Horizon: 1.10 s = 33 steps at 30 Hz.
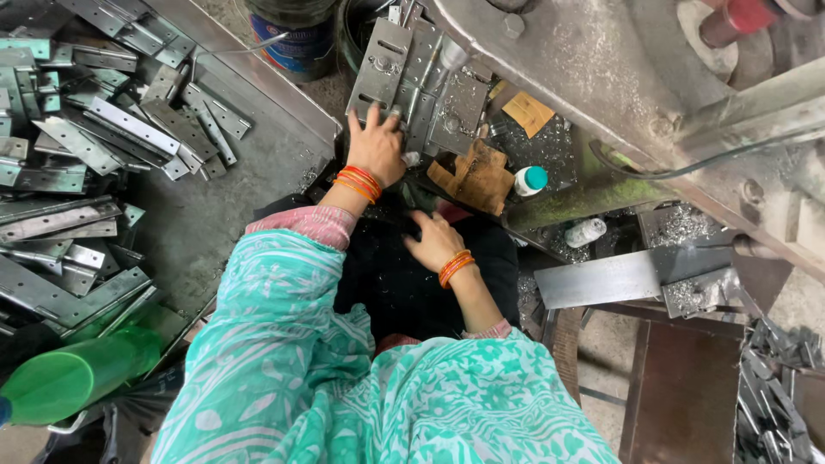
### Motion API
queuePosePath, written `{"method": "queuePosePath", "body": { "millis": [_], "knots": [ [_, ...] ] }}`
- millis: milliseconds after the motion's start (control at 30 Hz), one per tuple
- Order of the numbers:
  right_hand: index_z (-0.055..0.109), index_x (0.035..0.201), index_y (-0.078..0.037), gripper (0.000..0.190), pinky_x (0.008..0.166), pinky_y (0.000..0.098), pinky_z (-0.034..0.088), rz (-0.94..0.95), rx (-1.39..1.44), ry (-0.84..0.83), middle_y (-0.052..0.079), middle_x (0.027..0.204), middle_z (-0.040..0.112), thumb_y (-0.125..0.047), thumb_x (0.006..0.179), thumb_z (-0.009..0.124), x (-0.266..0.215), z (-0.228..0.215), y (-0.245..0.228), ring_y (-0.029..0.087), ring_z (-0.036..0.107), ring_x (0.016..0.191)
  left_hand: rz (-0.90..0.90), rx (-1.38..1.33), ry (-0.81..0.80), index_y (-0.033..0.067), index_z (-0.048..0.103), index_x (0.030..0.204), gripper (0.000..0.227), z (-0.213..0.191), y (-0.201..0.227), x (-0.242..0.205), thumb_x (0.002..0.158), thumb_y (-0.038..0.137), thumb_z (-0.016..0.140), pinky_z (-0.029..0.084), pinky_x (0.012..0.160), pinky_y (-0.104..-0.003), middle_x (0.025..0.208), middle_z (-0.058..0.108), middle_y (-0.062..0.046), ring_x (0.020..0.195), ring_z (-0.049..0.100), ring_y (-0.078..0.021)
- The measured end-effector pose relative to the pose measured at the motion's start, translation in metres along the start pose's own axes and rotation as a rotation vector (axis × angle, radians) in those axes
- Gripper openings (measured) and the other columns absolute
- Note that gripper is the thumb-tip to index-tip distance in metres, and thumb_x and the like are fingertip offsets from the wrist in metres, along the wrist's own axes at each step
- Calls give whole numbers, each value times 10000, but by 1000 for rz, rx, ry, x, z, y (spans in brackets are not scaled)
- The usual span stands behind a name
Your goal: The person repeatedly picks up small metal brackets from a pile, places them under a drill press, and operates the machine to drill holes. After each drilling cycle, the person removes the bracket and places it back into the pile. The process is repeated continuously throughout the clip.
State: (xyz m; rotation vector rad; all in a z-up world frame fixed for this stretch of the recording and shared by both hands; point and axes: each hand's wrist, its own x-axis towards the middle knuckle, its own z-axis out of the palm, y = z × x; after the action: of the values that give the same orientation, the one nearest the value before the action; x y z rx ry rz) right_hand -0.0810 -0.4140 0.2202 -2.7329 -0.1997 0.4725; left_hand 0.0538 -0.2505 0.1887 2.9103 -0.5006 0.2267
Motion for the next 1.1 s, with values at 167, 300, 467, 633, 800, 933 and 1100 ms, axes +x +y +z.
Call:
{"method": "queuePosePath", "body": {
  "millis": [167, 300, 467, 633, 800, 933, 1100],
  "knots": [
    [586, 1363, -171, 569, 895, 507, 545, 15, -51, -41, 231, 1207, 643, -386, 853, 717, 7, -3, 3, 426, 650, 1088, 27, -42, -89, 136, 748, 1172, 469, -1, -2, 16, 828, 449, 684, 109, 1119, -790, 1476, 528, -5, 1480, 274, -360],
    [604, 1343, -150, 560, 873, 511, 560, -61, -83, 47, 281, 1246, 607, -388, 854, 740, 14, 7, 18, 444, 664, 1042, 52, -56, -97, 113, 744, 1181, 444, 10, -11, 41, 877, 423, 649, 94, 1117, -804, 1494, 521, 11, 1476, 281, -357],
    [616, 1324, -201, 475, 820, 528, 577, 68, -63, 54, 209, 1246, 635, -332, 879, 718, -5, 60, 27, 438, 686, 968, 88, -11, -96, 112, 736, 1211, 389, 20, -11, 44, 896, 302, 607, 87, 1133, -795, 1506, 523, 8, 1492, 283, -350],
    [618, 1258, -229, 487, 728, 509, 593, -40, 142, 289, 227, 1304, 574, -247, 793, 761, -10, 112, 42, 409, 714, 842, 90, 54, -78, 113, 726, 1193, 385, 13, -11, 45, 892, 294, 568, 91, 1099, -785, 1514, 487, -28, 1459, 286, -357],
    [624, 1278, -239, 481, 790, 493, 588, 48, 142, 150, 187, 1265, 598, -249, 815, 754, -15, 111, 45, 391, 710, 915, 82, 16, -62, 117, 729, 1221, 386, 7, -4, 23, 959, 315, 526, 116, 1125, -775, 1485, 524, -8, 1452, 326, -358],
    [625, 1301, -191, 526, 859, 505, 559, -63, 86, 169, 185, 1251, 617, -261, 800, 769, -10, 65, 29, 432, 654, 1046, 42, 30, -32, 134, 773, 1134, 328, 7, -4, 22, 993, 223, 491, 111, 1136, -790, 1477, 559, 24, 1437, 345, -347],
    [639, 1315, -140, 481, 887, 493, 559, -56, 13, 91, 189, 1161, 669, -345, 887, 720, 5, 25, 28, 414, 661, 1073, -28, 16, -38, 127, 784, 1103, 341, 21, 1, 46, 992, 237, 481, 92, 1116, -809, 1369, 615, -10, 1422, 354, -362]
  ]
}}
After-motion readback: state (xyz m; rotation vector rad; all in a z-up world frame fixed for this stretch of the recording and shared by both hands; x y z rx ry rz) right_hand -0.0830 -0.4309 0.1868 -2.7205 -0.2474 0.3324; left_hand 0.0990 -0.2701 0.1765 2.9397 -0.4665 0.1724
